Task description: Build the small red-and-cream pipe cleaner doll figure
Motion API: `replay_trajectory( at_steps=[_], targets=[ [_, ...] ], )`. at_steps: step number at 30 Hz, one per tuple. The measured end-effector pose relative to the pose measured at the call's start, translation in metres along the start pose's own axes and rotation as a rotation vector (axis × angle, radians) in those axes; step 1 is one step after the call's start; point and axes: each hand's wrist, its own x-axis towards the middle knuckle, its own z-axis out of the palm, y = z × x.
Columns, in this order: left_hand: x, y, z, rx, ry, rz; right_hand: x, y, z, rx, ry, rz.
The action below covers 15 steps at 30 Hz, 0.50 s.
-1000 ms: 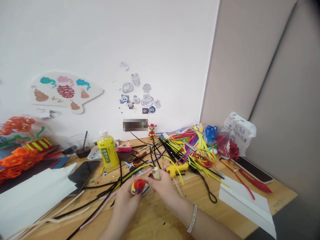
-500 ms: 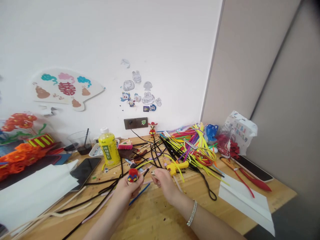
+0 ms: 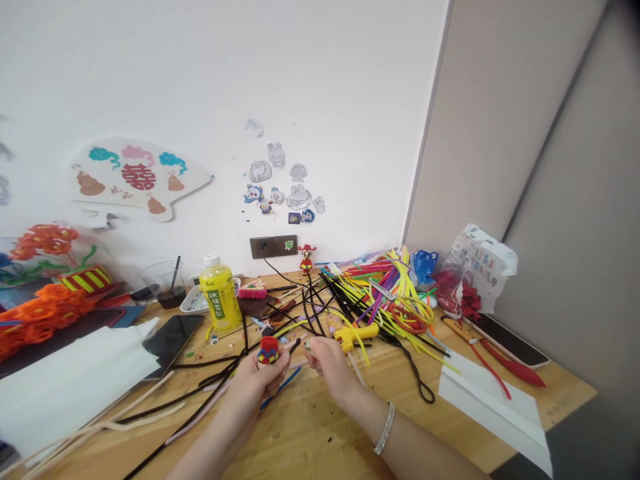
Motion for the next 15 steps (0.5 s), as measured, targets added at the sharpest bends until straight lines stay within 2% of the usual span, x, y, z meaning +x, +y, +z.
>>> replay_trajectory(
  at_steps=[15],
  targets=[
    [0.0035,-0.0048,-0.0031,0.032,0.037,0.003,-0.0008,0.0013,-0.0015,-0.068,-0.069,-0.081]
  ],
)
